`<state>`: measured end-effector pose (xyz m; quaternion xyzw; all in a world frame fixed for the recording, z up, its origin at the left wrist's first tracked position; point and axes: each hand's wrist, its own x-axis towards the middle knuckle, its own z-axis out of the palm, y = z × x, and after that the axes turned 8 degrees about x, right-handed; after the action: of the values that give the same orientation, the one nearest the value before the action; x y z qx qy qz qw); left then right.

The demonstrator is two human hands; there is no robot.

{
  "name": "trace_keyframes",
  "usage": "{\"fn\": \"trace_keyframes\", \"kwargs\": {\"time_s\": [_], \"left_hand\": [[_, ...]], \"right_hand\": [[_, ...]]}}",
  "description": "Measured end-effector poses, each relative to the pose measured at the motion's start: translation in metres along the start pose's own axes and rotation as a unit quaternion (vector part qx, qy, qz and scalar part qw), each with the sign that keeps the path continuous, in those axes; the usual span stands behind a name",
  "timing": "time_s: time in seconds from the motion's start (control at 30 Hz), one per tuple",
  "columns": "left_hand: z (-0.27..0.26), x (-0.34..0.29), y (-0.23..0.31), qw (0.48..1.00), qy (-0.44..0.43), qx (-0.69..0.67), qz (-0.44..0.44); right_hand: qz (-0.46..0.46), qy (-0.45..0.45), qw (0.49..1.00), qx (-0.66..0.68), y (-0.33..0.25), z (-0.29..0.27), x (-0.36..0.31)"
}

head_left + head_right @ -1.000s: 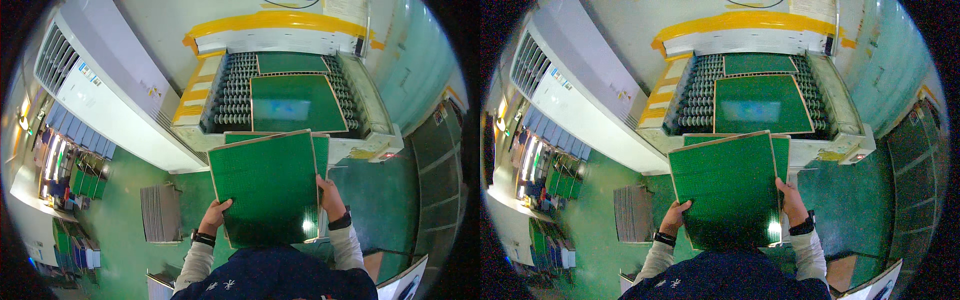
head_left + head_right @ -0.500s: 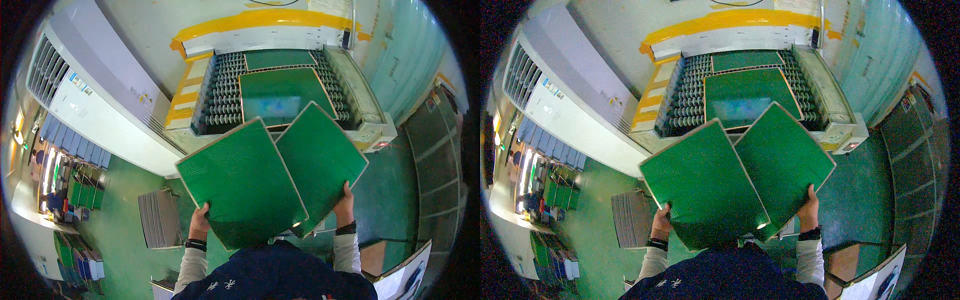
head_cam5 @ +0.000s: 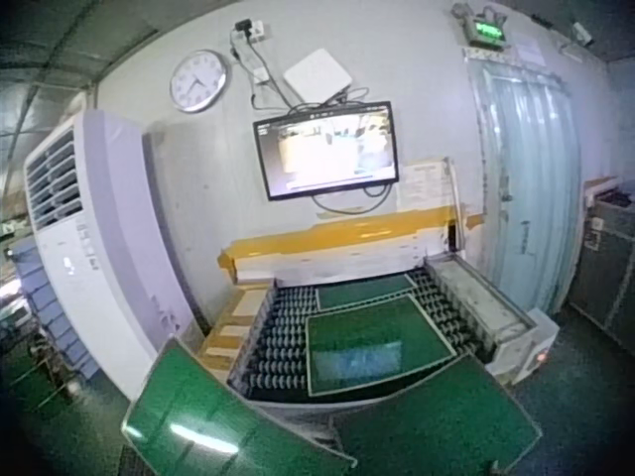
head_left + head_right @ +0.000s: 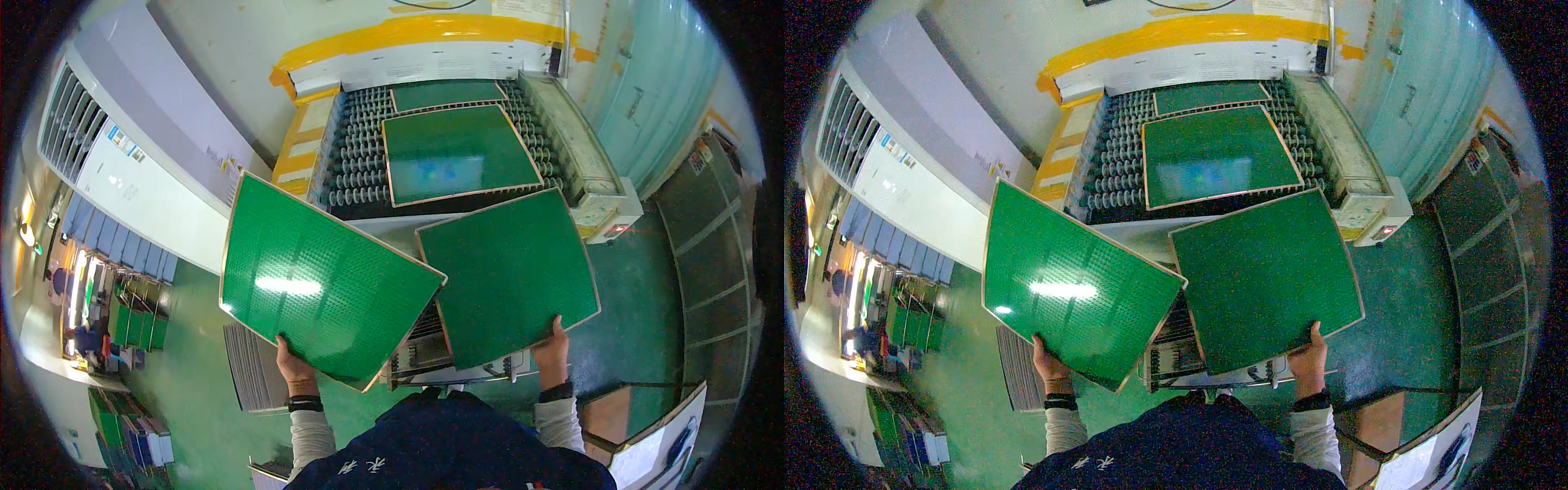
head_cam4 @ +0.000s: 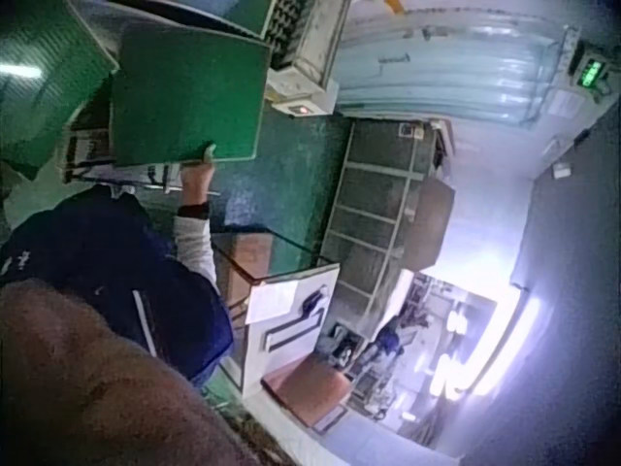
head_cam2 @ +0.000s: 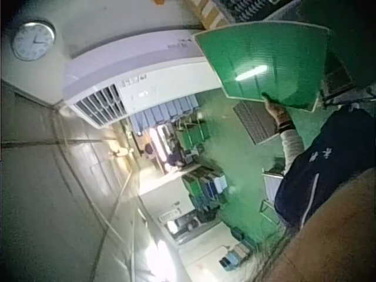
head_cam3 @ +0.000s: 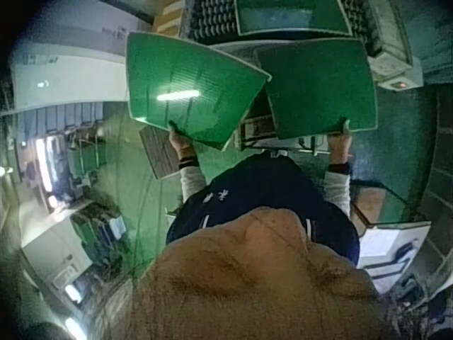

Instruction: Operating a screen printing machine by feeding boards into it and organizing finished materials.

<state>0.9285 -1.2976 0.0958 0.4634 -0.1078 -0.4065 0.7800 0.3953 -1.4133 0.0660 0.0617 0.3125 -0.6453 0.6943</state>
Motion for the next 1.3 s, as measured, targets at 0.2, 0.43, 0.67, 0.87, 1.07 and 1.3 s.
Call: {"fn": "trace_keyframes", "kwargs": {"time_s": [0.2,0.43,0.67,0.87,1.07,1.3], "left_hand": [[-0.001,0.003,0.004,0.997,-0.06,-0.038,0.018],[-0.005,0.008,-0.001,0.998,-0.06,-0.022,0.026],[0.002,0.001,0.005,0.996,-0.078,-0.039,0.011],[-0.001,-0.001,0.008,0.998,-0.053,-0.034,0.009],[0.002,-0.003,0.009,0.998,-0.047,-0.025,0.017],[0.002,-0.001,0.008,0.997,-0.064,-0.029,0.019]], "right_hand": [[-0.004,0.007,1.0,-0.024,0.016,0.017,-0.015],[0.102,-0.021,0.976,-0.193,0.033,0.001,-0.009],[0.104,-0.017,0.983,-0.148,0.059,0.045,-0.024],[0.118,-0.022,0.982,-0.146,0.062,0.046,-0.019],[0.105,-0.02,0.987,-0.12,0.063,0.057,-0.018],[0.105,-0.022,0.988,-0.114,0.066,0.064,-0.012]]}}
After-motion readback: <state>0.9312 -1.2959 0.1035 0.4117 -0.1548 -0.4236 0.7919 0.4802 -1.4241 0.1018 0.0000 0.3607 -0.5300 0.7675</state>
